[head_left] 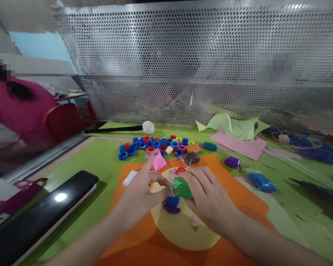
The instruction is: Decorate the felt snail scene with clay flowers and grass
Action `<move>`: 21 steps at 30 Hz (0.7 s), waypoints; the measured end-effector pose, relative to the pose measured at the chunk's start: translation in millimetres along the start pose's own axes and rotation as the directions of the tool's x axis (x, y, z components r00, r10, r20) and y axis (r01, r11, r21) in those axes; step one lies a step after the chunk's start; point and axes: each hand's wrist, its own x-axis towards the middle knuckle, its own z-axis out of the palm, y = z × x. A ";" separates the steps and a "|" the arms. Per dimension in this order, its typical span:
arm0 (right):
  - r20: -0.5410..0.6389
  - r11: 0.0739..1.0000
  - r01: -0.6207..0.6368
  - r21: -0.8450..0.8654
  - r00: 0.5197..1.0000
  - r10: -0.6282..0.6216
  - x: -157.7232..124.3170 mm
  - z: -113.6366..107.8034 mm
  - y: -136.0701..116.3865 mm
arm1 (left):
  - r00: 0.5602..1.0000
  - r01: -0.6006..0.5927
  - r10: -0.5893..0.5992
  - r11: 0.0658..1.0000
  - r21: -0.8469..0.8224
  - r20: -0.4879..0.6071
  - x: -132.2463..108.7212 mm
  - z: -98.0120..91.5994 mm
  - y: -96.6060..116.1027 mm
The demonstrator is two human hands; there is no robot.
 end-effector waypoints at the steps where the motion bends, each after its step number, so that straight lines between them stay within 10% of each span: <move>1: -0.009 0.999 -0.030 0.044 1.000 0.030 1.0 -0.9 1.5 | 0.993 0.109 -0.101 0.980 -0.167 0.058 2.1 -2.3 0.8; 6: 0.064 0.933 -0.296 0.206 0.955 0.289 3.3 -4.0 16.9 | 0.897 0.429 -0.335 0.512 -0.744 0.287 13.2 -10.6 1.7; 21: 0.003 0.733 -0.644 0.220 0.752 0.660 -37.1 41.7 113.6 | 0.850 0.520 -0.316 0.365 -0.773 0.422 9.9 -3.8 -1.0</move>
